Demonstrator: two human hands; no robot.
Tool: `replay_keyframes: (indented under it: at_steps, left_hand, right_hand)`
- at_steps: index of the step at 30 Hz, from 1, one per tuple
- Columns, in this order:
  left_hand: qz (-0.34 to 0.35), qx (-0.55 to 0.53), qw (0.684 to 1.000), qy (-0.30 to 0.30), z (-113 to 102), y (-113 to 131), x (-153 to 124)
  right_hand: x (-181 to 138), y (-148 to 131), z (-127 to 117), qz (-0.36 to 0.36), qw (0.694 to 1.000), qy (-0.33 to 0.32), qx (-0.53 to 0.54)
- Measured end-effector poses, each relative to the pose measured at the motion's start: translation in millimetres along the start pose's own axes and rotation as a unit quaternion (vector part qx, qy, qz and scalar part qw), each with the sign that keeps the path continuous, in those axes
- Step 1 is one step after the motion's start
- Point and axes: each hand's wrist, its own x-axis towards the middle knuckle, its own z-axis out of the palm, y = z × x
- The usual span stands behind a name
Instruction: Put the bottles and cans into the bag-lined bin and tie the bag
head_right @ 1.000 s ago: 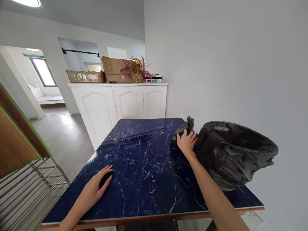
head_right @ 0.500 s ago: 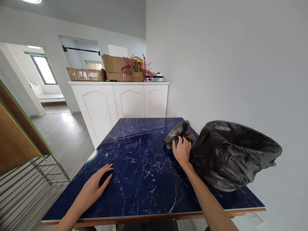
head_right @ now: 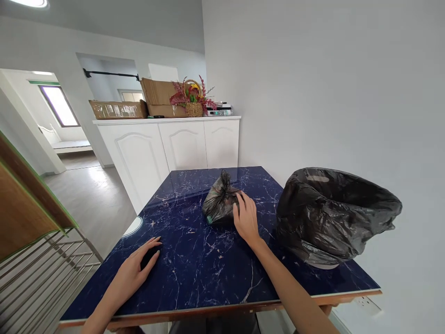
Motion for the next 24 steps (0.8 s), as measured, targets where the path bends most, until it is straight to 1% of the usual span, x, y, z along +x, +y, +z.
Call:
replay_keyframes:
  at_steps: [3, 6, 15, 20, 24]
  left_hand:
    - [0.006, -0.003, 1.0, 0.002, 0.0, -0.4, -0.3]
    - [0.008, -0.001, 1.0, 0.009, 0.5, -1.2, 0.1]
    - [0.013, -0.002, 1.0, 0.02, 0.8, -1.1, 0.8]
    - [0.02, 0.003, 1.0, 0.017, 1.6, -1.9, 0.9]
    - [0.022, 0.01, 1.0, 0.012, 0.8, -0.5, 0.5]
  right_hand:
    - [0.2, 15.7, 3.2, 0.078, 0.997, 0.017, 0.017]
    - [-0.3, 23.0, 5.5, 0.105, 0.994, 0.008, 0.039]
    - [-3.3, 12.7, 2.7, 0.067, 0.992, -0.028, 0.101]
    - [-1.5, 5.7, 0.4, 0.047, 0.993, -0.01, 0.112]
    - [-0.3, -3.6, -2.9, 0.002, 0.993, -0.013, 0.118]
